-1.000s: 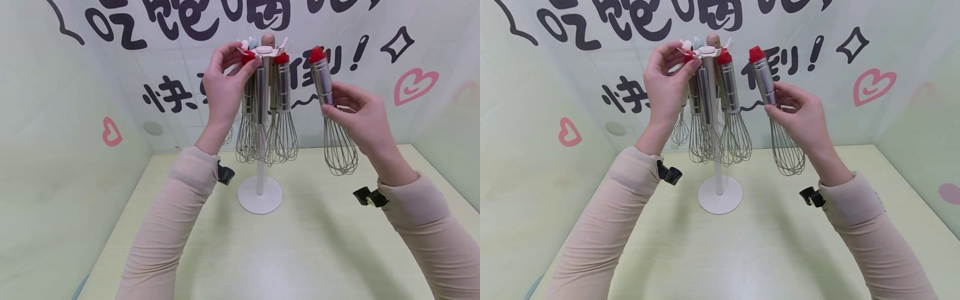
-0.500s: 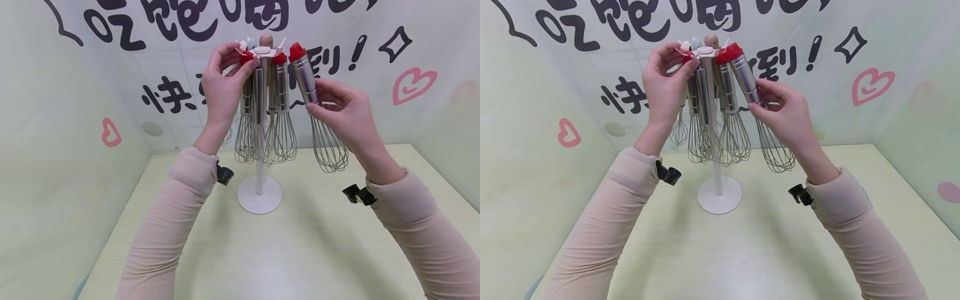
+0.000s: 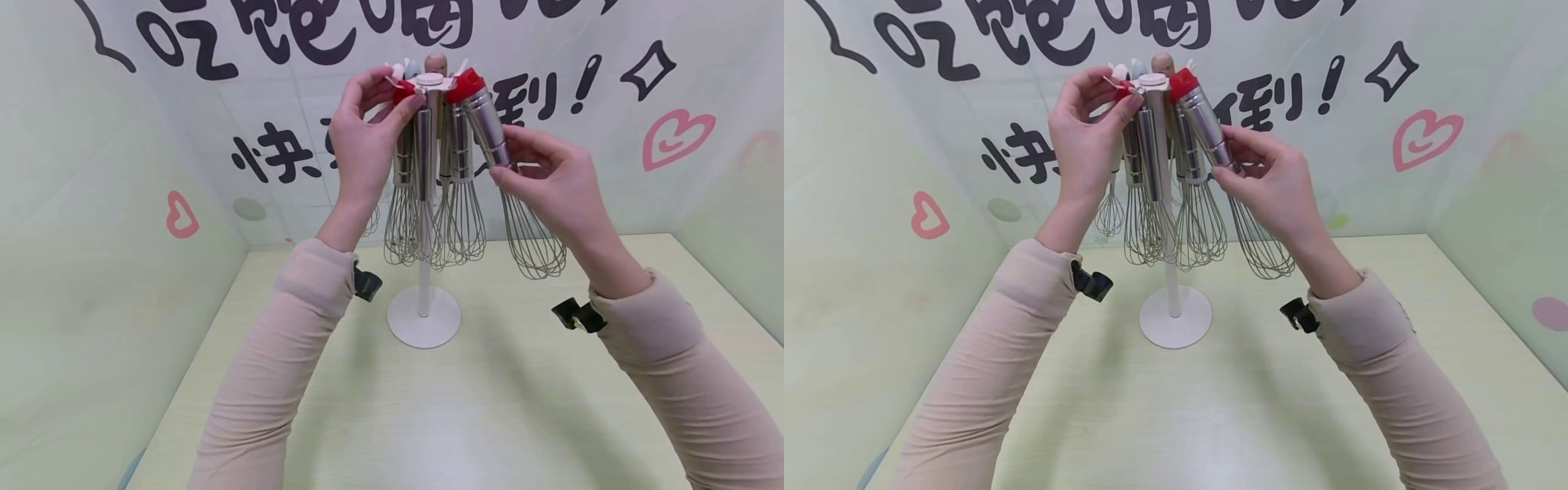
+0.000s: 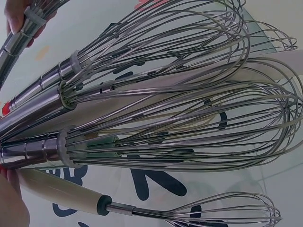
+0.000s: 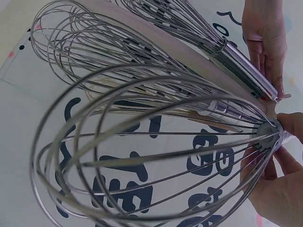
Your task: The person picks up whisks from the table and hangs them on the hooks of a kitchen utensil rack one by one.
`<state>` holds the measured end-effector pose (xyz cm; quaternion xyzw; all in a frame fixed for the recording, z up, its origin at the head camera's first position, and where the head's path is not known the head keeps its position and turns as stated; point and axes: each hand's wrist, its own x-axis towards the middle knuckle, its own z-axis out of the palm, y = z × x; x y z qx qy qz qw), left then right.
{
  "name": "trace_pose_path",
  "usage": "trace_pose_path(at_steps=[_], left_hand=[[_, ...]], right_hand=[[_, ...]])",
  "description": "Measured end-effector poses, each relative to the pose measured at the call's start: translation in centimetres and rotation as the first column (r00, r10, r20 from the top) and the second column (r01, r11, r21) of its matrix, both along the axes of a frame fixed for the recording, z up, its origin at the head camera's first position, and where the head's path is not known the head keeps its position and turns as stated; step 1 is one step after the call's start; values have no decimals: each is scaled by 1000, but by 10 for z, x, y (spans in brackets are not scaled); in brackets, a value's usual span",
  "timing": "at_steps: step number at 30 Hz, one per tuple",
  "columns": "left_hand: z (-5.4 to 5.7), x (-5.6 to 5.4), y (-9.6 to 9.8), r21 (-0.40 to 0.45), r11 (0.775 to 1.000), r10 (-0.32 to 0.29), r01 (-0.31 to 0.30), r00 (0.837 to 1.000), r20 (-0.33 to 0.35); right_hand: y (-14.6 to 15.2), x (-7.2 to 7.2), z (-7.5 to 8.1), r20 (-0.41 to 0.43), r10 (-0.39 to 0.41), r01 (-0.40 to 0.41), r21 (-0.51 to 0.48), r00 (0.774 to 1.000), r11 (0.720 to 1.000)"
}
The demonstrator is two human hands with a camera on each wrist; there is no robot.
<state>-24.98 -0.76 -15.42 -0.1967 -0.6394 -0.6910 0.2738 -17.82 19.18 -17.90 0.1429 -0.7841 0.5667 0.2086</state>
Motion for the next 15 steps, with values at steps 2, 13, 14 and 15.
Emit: trace_pose_path(at_steps=[2,13,14,15], left_hand=[[0,0,0,-4,1000,2,-2,1000,2],[0,-1,0,-1,1000,-6,6,1000,2],[0,-1,0,1,1000,-8,8,1000,2],[0,-1,0,1,1000,-10,10,1000,1]], right_hand=[[-1,0,0,1,0,0,-2,1000,1000],[-6,1,3,9,-3,2,23,1000,1000],[-7,1,3,13,-2,2,22,1000,1000],[-7,1,2,17,-4,4,24,1000,1000]])
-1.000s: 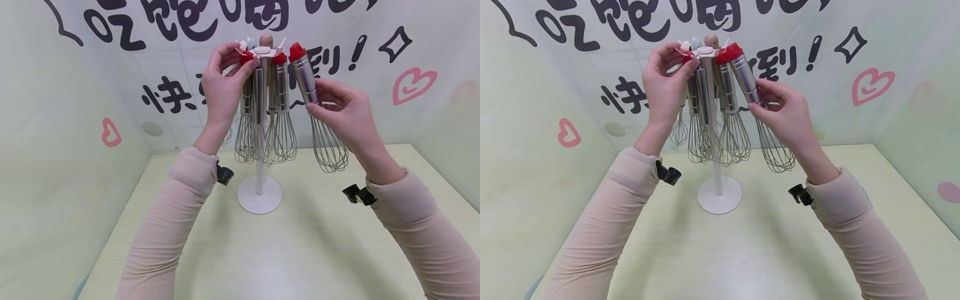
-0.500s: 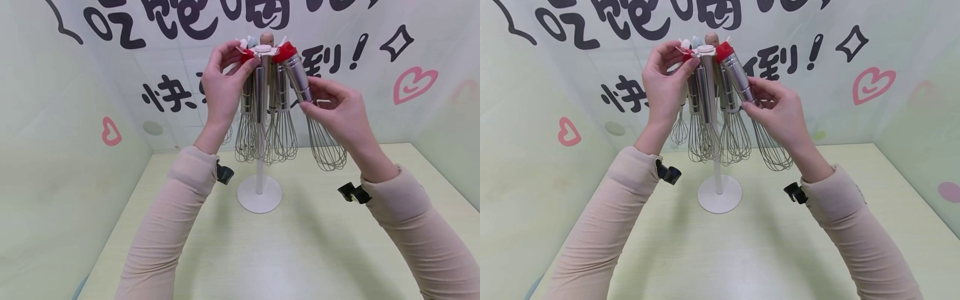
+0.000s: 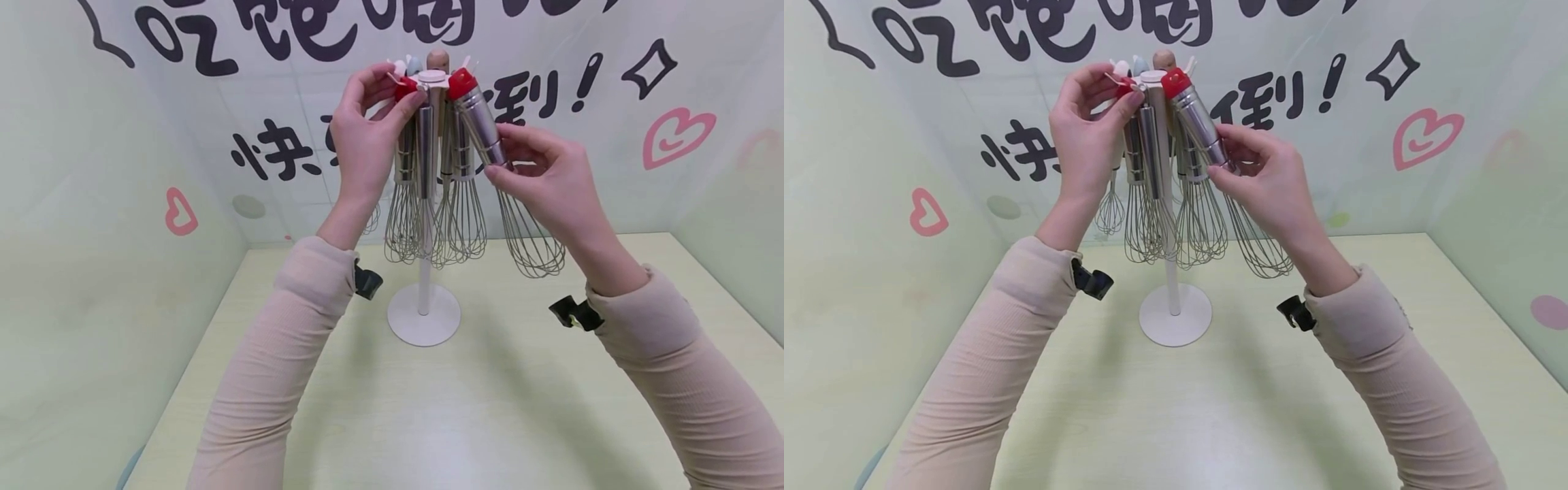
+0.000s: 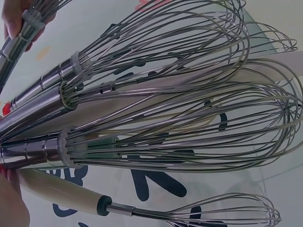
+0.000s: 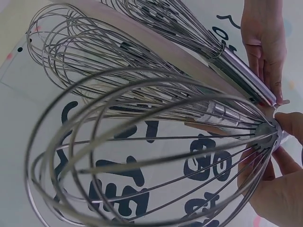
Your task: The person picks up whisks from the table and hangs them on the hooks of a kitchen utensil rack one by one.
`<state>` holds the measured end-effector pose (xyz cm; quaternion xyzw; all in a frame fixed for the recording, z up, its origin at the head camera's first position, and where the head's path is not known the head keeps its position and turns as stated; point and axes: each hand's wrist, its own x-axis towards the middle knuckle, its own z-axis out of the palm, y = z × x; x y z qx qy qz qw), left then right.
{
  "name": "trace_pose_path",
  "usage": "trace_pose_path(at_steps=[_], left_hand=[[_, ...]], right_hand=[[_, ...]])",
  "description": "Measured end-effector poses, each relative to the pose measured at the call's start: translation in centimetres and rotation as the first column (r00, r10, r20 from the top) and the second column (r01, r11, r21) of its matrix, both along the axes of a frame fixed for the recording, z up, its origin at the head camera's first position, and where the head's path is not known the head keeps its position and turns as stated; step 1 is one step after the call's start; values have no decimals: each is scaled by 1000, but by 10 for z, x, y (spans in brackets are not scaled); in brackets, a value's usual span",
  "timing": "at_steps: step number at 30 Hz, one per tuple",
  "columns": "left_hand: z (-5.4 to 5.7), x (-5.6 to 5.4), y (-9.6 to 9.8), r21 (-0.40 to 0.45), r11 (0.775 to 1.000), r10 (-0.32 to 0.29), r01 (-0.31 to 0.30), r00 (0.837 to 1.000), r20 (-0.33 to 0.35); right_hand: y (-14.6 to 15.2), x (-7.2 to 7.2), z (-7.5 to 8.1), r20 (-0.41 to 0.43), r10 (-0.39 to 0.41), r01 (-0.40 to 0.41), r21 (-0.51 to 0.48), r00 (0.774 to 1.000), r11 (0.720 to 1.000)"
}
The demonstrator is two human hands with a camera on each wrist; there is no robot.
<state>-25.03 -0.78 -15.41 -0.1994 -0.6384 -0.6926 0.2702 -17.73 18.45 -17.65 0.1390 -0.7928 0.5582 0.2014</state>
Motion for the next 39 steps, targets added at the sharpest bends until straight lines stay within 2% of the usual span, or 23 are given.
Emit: trace_pose_path(at_steps=[13,20,25,32,33,39], left_hand=[[0,1,-1,-8,1000,4,-4,1000,9],[0,1,-1,-9,1000,6,-6,1000,-4],[-1,2,-1,-13,1000,11,-11,1000,-26],[0,1,0,-5,1000,0,0,1000,0],[1,4,0,-7,1000,2,-2,1000,6],[0,4,0,-5,1000,-7,7,1000,-3]], right_hand=[[-2,-1,-1,41,2,-3,4,999,1000],[-3,1,2,72,-24,20,55,997,998],[-5,-1,0,98,-11,3,76,995,997],[-11,-7,-9,111,29,-32,29,993,999],[-12,-7,-9,111,34,-36,20,993,999],[-18,-10,-14,107,64,-60,-44,992,997]])
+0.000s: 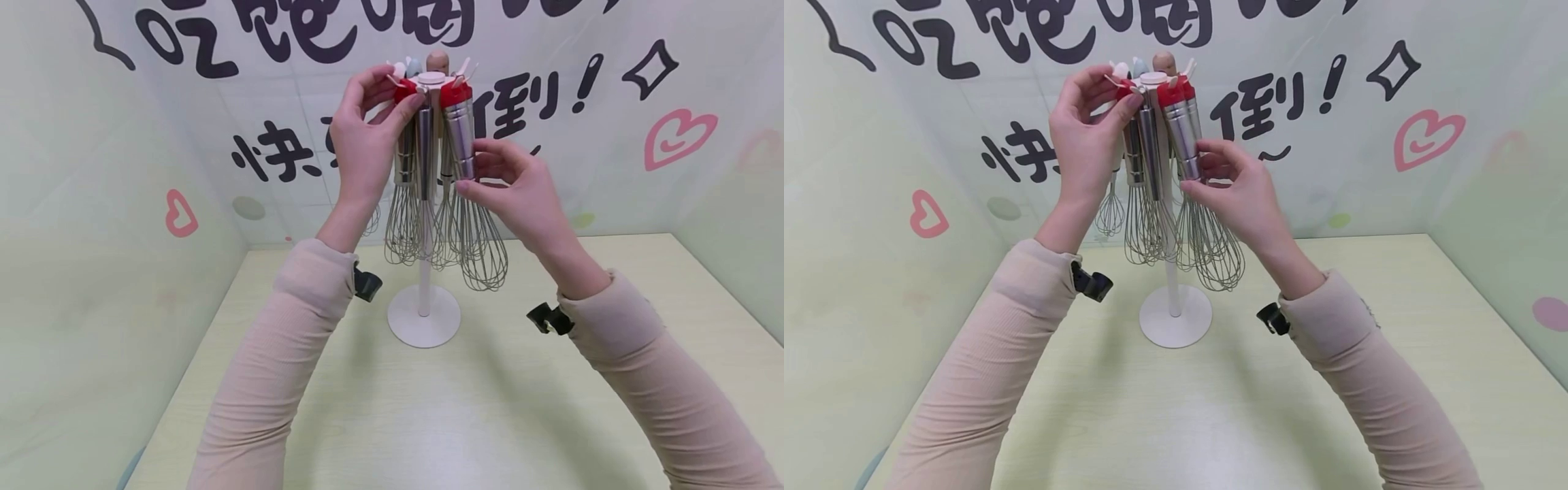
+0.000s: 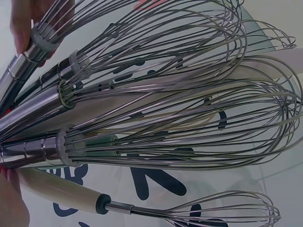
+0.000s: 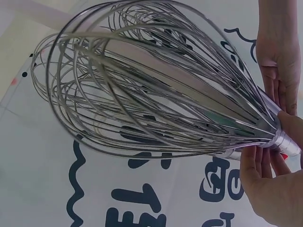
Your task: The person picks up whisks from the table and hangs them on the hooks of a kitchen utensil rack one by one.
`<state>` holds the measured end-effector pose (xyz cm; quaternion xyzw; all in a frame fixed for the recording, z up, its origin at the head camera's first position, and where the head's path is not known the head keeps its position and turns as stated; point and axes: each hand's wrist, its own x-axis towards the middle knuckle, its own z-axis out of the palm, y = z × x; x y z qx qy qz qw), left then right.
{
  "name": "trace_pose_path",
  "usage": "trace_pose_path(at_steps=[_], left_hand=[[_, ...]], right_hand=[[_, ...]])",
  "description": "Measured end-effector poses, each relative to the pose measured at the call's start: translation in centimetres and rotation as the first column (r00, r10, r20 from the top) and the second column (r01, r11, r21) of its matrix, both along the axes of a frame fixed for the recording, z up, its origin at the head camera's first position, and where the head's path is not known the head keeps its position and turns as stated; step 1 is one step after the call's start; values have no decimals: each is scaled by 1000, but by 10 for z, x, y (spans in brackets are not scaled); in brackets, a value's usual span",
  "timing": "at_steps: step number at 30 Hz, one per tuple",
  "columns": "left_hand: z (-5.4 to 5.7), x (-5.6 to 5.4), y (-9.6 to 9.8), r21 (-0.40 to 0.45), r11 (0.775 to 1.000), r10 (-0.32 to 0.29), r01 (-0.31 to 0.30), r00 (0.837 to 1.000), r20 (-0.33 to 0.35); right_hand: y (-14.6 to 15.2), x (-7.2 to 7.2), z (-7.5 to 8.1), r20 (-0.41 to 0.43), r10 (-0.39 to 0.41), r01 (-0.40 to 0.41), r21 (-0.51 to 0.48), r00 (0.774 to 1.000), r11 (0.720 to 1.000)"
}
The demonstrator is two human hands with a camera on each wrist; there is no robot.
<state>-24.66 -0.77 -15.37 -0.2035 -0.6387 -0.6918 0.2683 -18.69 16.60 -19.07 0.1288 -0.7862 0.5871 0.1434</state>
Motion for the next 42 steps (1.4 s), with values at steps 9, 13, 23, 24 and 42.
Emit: trace_pose_path(at_steps=[9,13,23,24,42], left_hand=[[2,7,0,-10,1000,-2,2,1000,-12],[4,15,0,-18,1000,-3,3,1000,-8],[0,20,-2,-64,998,13,-13,1000,-1],[-1,19,-3,-67,998,20,-20,1000,-2],[-37,17,-38,-201,956,195,-212,975,-103]], right_hand=[[-5,-4,-6,-48,35,-38,-66,998,997],[-5,-7,-9,-65,42,-47,-82,997,996],[0,-10,-15,-80,5,-11,-75,997,997],[1,-10,-15,-79,-6,1,-66,997,998],[44,-1,-18,-79,-125,119,-73,989,990]])
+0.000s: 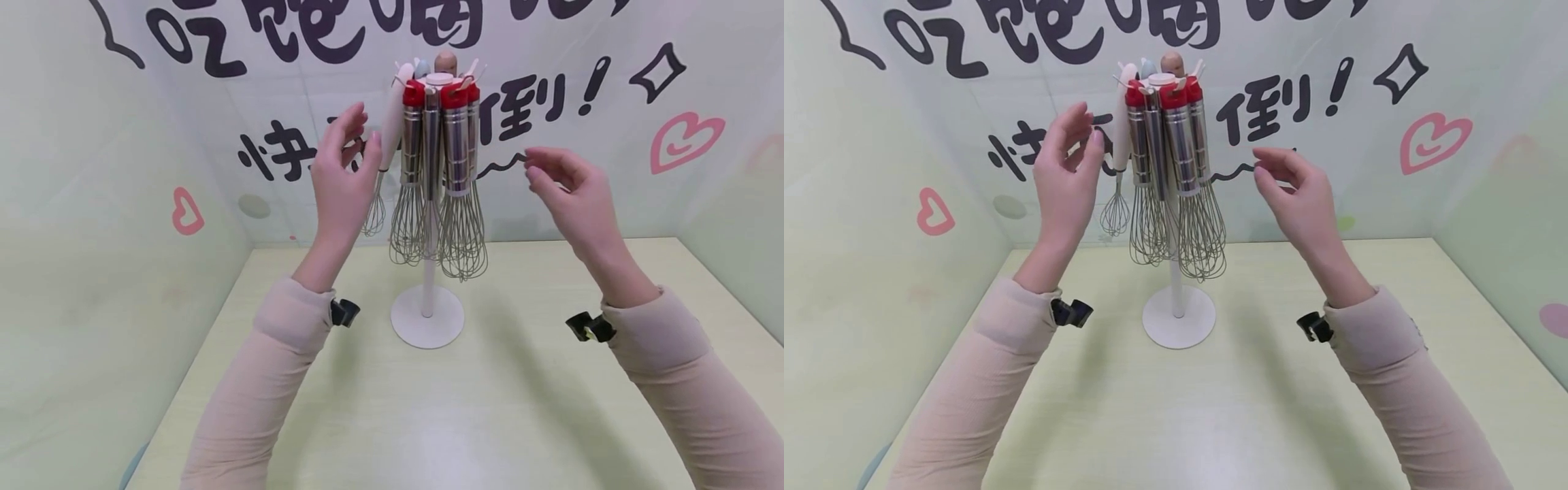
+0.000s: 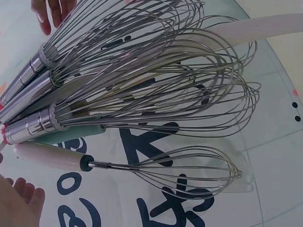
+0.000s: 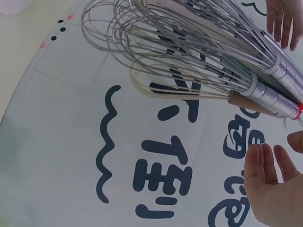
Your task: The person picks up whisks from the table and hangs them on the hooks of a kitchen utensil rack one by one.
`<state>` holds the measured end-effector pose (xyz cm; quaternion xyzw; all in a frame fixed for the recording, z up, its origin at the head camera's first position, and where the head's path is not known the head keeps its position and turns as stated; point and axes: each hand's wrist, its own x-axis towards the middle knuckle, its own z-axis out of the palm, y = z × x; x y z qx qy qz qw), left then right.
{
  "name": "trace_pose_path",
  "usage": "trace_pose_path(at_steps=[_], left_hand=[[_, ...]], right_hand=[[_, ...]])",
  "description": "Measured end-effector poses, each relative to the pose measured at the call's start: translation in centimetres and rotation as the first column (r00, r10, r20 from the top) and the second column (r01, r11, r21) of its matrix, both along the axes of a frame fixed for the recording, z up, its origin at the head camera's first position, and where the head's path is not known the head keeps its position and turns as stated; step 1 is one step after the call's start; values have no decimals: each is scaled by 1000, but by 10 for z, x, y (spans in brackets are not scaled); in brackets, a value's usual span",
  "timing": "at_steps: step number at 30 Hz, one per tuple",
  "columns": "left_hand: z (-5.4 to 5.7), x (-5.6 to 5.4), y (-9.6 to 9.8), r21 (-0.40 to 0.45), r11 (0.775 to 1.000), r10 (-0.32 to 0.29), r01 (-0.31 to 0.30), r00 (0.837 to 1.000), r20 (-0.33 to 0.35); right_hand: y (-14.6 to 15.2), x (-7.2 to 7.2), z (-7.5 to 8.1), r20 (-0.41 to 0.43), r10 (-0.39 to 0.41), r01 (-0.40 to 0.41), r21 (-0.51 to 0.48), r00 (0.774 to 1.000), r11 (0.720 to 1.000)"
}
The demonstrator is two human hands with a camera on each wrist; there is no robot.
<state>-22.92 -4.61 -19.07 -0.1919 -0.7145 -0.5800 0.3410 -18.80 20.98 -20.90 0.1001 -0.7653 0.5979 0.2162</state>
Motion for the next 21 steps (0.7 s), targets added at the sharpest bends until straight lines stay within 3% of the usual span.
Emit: trace_pose_path(at_steps=[5,11,16,21], left_hand=[[-14,2,-14,-90,990,108,-107,994,12],[-27,3,-32,-176,965,213,-196,973,87],[-40,-2,-50,-244,937,298,-252,939,173],[-58,-8,-68,-351,894,373,-278,897,238]], right_hand=[[16,2,-6,16,-105,102,119,994,988],[35,1,-15,23,-210,199,232,977,952],[49,-1,-24,27,-286,262,326,958,908],[63,-5,-34,23,-313,277,405,950,871]])
